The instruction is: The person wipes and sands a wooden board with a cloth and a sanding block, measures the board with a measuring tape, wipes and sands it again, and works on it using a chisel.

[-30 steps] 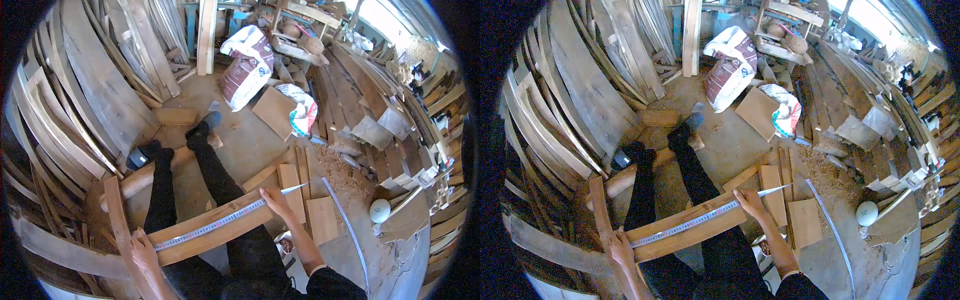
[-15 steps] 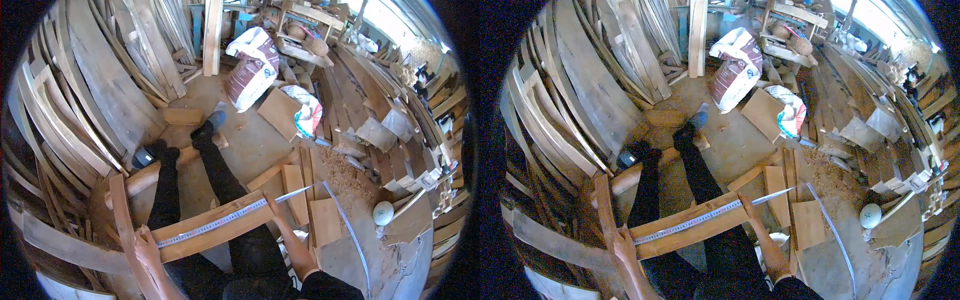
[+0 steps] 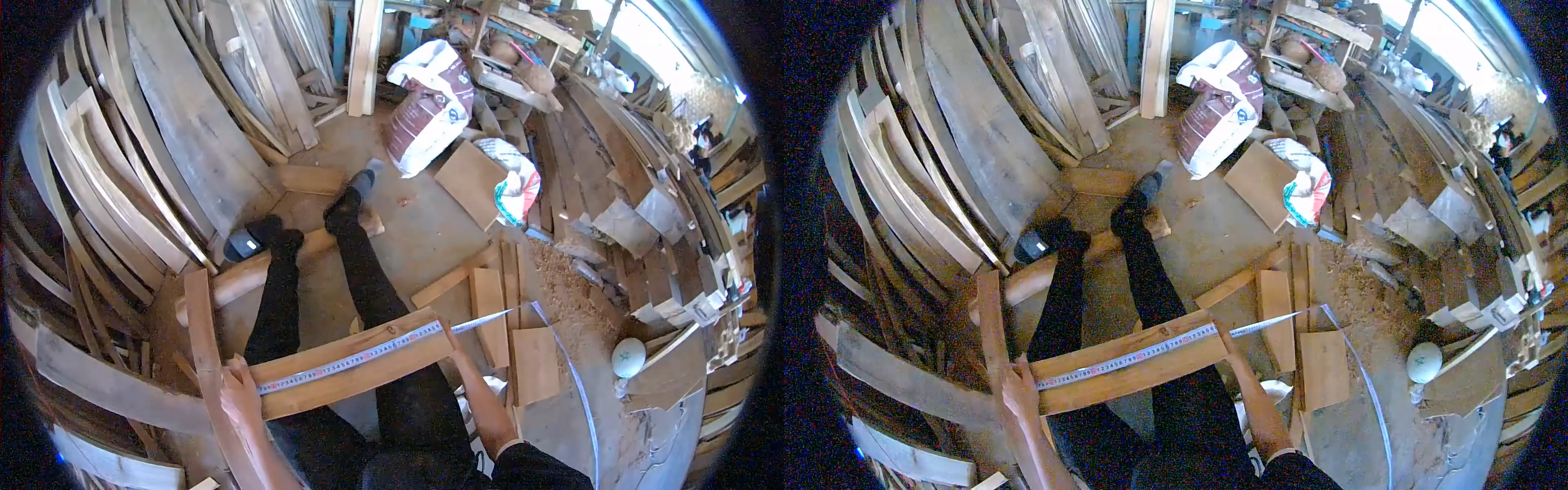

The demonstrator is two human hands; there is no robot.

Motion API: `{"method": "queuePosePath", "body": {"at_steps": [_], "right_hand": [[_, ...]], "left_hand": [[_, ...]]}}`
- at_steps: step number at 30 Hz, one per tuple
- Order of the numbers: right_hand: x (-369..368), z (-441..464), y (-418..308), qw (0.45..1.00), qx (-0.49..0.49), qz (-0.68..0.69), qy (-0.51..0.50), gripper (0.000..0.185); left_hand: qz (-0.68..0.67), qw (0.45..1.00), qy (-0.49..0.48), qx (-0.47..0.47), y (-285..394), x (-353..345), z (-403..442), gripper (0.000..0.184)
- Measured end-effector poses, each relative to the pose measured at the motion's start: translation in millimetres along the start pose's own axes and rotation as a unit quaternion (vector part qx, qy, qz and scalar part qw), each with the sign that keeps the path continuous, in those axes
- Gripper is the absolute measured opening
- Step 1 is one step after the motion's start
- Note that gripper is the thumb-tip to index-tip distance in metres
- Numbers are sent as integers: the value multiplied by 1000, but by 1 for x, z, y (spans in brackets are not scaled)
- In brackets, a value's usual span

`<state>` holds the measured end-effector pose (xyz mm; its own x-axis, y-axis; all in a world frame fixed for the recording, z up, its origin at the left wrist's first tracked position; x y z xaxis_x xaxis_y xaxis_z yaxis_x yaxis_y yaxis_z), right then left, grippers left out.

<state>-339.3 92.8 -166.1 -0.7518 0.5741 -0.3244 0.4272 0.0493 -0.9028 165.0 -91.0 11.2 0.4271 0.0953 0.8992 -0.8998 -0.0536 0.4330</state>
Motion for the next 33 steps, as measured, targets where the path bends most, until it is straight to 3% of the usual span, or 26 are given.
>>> {"method": "queuePosePath", "body": {"at_steps": [6, 8, 10, 12, 13, 14, 16, 19, 21, 22, 28, 30, 33], "right_hand": [[12, 7, -1, 996, -9, -85, 37, 43], [15, 7, -17, 989, 19, -142, 43, 42], [10, -3, -40, 988, 37, -147, 42, 42], [-23, -28, -97, 927, 148, -343, 34, 45], [-25, -28, -104, 859, 83, -504, 33, 47], [-29, -35, -115, 860, 81, -502, 41, 47], [-68, -49, -145, 758, 187, -624, 31, 46], [-92, -55, -154, 773, 231, -591, 13, 47], [-105, -53, -157, 794, 240, -559, 4, 51], [-108, -45, -153, 795, 239, -557, 5, 51], [-119, -18, -145, 775, 233, -584, 64, 51], [-118, -9, -122, 786, 156, -598, 40, 54], [-117, -5, -121, 782, 176, -594, 64, 58]], "left_hand": [[50, 998, 34, -17, -3, 1, 2, 43], [40, 999, -26, 24, -2, 3, 2, 54], [34, 999, -25, 17, -5, 6, -1, 56], [21, 999, -28, 11, -1, 11, -1, 59], [23, 999, -35, 1, 0, 6, -2, 59], [28, 1000, 10, -10, 0, 9, -2, 53], [32, 998, 58, -23, 6, 17, -4, 49], [60, 991, 104, -53, 29, 38, -12, 52], [37, 996, -67, 44, 17, 23, -9, 64], [38, 996, -67, 43, 14, 20, -7, 64], [42, 998, -42, 29, 6, 11, -3, 66], [53, 997, 50, -7, 12, 22, -6, 55], [40, 997, 70, -12, 12, 25, -8, 56]]}}
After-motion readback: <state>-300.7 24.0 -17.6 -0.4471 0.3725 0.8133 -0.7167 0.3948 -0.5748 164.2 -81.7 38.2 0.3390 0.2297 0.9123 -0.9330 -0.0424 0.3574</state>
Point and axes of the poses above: each hand's wrist, its own z-axis towards the middle knuckle, its own x-axis out of the back of the hand, y = z × x, the point moved 9 cm from there along z, towards the middle knuckle, and after that the axes turned 5 degrees about -y, right-handed, at the moved point
